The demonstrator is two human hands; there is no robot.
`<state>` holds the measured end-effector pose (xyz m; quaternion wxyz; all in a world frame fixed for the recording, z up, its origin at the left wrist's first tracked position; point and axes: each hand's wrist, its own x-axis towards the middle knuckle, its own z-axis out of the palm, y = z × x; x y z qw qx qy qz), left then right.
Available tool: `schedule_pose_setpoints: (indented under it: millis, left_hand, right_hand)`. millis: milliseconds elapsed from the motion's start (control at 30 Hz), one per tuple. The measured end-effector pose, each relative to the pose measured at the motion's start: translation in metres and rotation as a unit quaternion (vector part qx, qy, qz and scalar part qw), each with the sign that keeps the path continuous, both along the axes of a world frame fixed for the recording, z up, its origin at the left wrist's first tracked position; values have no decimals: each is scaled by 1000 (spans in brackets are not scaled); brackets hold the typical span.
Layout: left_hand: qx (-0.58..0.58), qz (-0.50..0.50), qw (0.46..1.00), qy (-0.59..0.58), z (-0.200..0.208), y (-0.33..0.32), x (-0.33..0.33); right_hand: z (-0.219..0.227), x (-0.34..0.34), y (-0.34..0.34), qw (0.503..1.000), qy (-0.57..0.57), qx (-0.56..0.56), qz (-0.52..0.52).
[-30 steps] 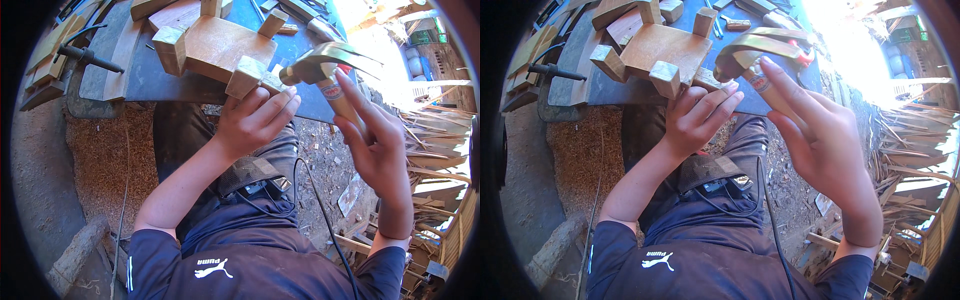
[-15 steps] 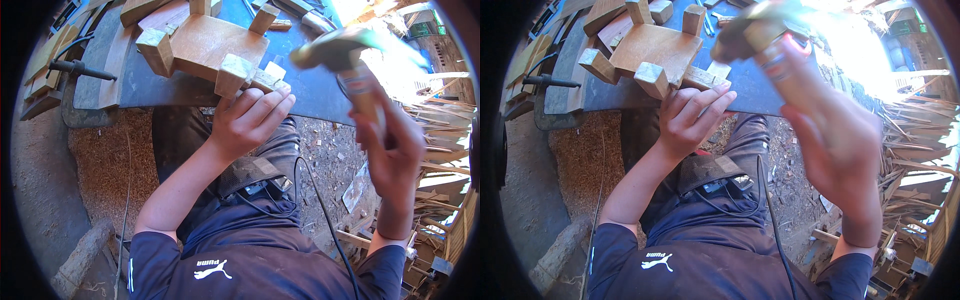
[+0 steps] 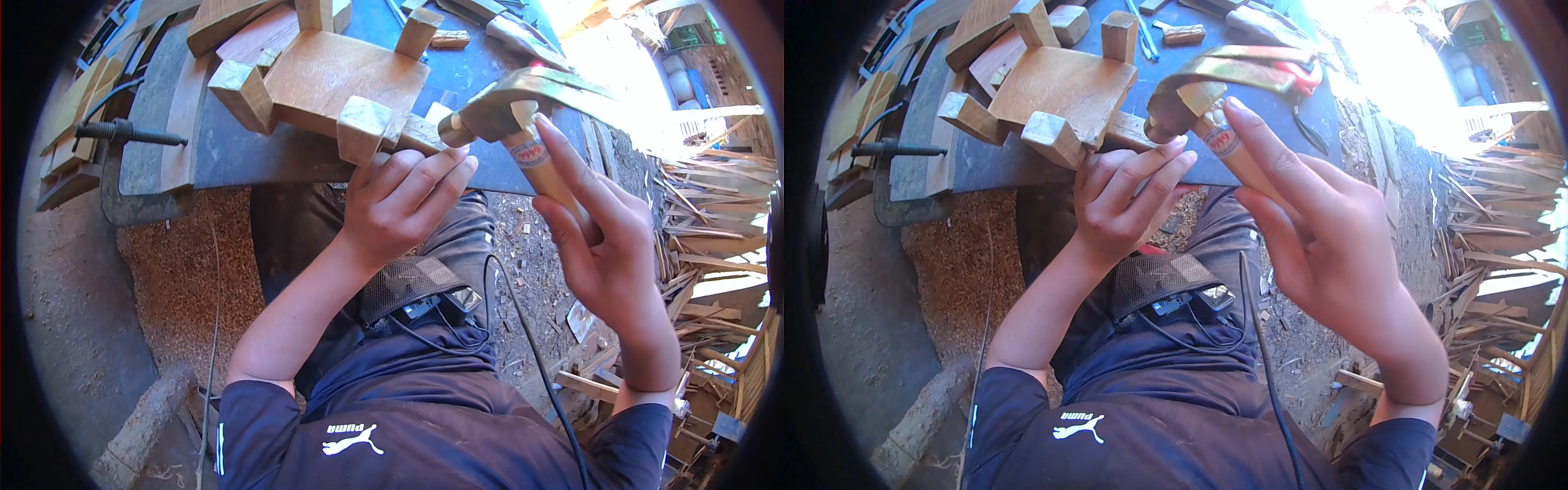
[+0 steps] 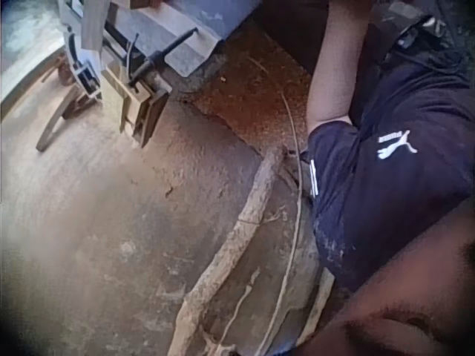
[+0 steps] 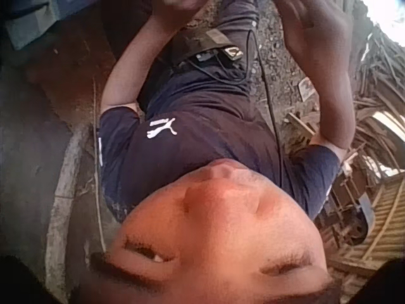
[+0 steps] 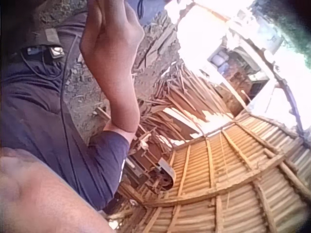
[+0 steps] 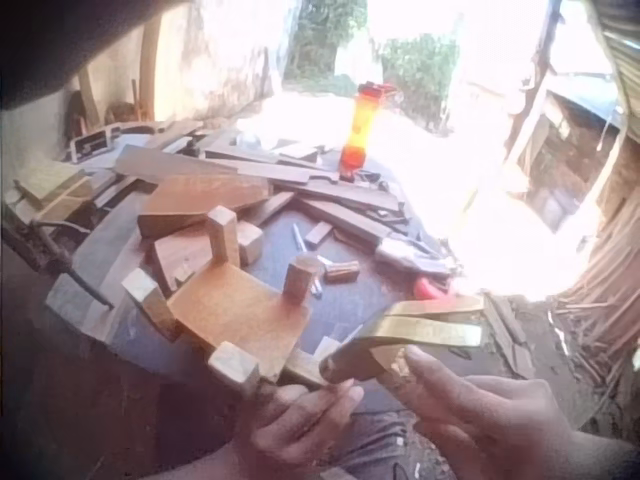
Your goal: Assembling small wooden blocks and pieces into a structure using manual fit and a hammer.
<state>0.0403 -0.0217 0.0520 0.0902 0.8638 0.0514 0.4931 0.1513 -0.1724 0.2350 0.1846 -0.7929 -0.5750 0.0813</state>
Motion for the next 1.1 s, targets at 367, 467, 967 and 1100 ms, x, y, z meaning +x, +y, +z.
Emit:
schedule_pose_setpoints:
  millis: [367,467,967,1100]
  left_hand:
    - [-5,16,1000,0,-1,-1,-2]
    - [-6,3,1000,-15,0,1,3]
    - [-17,23,1000,4,-3,-2,-2]
    - [-9,2,1000,-4,3,1,4]
  right_hand:
    - [3,6,-1,991,-103,62,52]
    - [9,-10,-14,981,-19,165,-102]
    - [-2,7,-3,996,-68,46,37]
    - [2,-13,-6,964,49,219,-141]
